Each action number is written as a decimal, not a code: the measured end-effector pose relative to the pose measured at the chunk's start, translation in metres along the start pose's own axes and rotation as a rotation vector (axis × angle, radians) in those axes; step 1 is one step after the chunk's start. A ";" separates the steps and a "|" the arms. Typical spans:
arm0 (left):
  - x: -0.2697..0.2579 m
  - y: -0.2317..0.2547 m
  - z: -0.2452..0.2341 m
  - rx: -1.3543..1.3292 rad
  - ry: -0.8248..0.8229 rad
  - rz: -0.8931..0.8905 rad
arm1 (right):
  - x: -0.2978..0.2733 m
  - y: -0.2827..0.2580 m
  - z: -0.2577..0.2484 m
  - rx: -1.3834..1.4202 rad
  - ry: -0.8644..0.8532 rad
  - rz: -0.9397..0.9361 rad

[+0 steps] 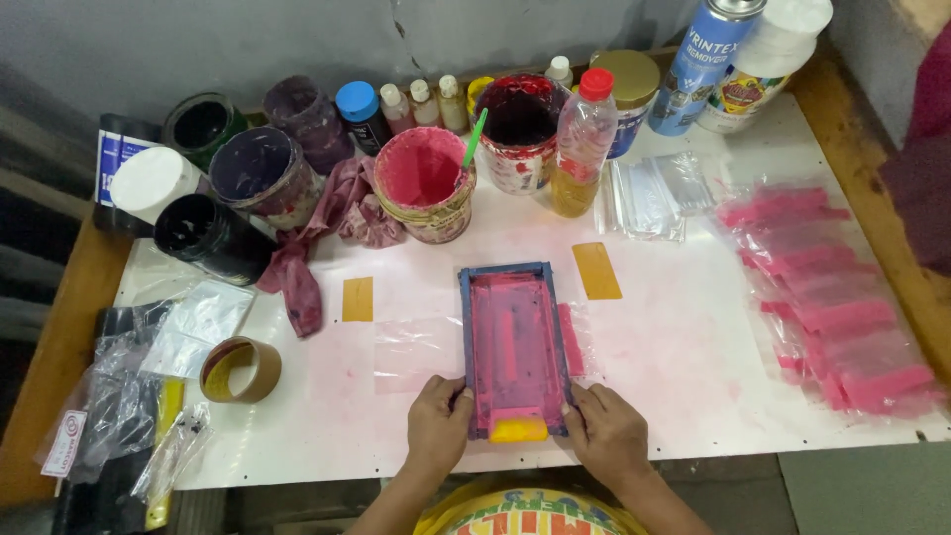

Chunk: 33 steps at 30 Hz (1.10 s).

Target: The person uses a yellow squeegee to spread pink ink evenly across a rectangular screen printing frame. They repeatedly pull the ink from one side to the other to ensure full coverage of the mesh. The workspace is a white table cluttered with various paint containers, bottles, and plastic bags.

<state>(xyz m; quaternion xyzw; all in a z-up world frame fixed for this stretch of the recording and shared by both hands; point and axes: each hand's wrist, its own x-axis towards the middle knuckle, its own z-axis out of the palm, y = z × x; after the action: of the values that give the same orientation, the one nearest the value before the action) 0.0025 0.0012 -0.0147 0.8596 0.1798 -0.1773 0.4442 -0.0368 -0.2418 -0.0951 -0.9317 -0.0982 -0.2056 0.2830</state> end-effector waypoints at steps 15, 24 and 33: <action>-0.002 0.004 -0.003 -0.025 -0.019 -0.028 | 0.000 0.000 0.000 0.028 -0.022 0.020; -0.003 0.004 -0.001 -0.031 -0.006 -0.020 | 0.004 -0.005 -0.004 0.020 0.003 0.010; -0.002 0.001 -0.001 -0.015 -0.002 0.016 | 0.000 0.001 0.001 0.006 -0.008 0.009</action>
<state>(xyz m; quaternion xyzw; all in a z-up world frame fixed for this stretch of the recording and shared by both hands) 0.0016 0.0011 -0.0126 0.8576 0.1737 -0.1735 0.4520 -0.0364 -0.2419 -0.0968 -0.9321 -0.0957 -0.2002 0.2864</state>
